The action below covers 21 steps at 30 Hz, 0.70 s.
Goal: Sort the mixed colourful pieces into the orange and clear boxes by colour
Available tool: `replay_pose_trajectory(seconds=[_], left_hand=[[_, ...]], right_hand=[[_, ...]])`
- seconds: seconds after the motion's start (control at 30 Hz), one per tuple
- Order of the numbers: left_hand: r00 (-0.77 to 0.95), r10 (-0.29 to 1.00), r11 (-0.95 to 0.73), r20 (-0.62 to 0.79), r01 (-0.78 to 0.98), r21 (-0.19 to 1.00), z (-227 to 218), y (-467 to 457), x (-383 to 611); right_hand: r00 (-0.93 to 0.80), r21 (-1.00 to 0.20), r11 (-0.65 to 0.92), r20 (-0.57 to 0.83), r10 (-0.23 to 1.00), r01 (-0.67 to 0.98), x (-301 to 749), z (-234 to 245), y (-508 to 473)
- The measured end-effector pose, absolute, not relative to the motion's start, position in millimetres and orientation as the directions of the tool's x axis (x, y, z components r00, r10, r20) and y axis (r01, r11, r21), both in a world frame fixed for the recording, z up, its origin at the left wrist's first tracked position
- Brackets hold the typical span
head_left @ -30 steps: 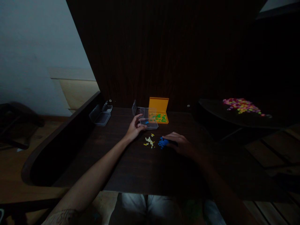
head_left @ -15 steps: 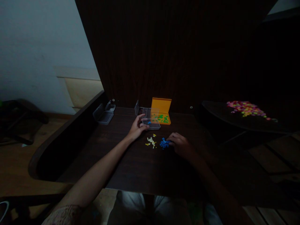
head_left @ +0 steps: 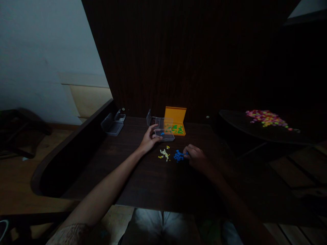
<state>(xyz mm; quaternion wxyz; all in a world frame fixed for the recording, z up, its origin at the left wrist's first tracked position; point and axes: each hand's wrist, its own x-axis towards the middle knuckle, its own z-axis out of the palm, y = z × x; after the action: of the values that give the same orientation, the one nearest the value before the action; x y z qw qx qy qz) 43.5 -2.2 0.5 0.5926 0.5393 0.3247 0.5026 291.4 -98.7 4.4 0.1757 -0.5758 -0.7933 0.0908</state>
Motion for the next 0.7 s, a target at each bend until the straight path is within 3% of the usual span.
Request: replay_pose_trajectory(seconds=[0.17,0.43,0.7], left_hand=[[0.290,0.943,-0.095,0.166,-0.243,0.965,0.5,-2.6,43.3],[0.294,0.941,-0.091,0.166,-0.252,0.964,-0.5,-2.3,43.1],[0.304,0.939,-0.078,0.158,-0.261,0.962,-0.1,-2.6,43.7]], right_hand=[[-0.268,-0.347,0.304,0.148,0.952,0.887,291.7,5.1,-97.4],[-0.299,-0.370,0.421,0.344,0.890,0.828,293.4,-2.0,-103.3],[-0.289,-0.357,0.411,0.349,0.892,0.839,292.7,-3.2,-105.8]])
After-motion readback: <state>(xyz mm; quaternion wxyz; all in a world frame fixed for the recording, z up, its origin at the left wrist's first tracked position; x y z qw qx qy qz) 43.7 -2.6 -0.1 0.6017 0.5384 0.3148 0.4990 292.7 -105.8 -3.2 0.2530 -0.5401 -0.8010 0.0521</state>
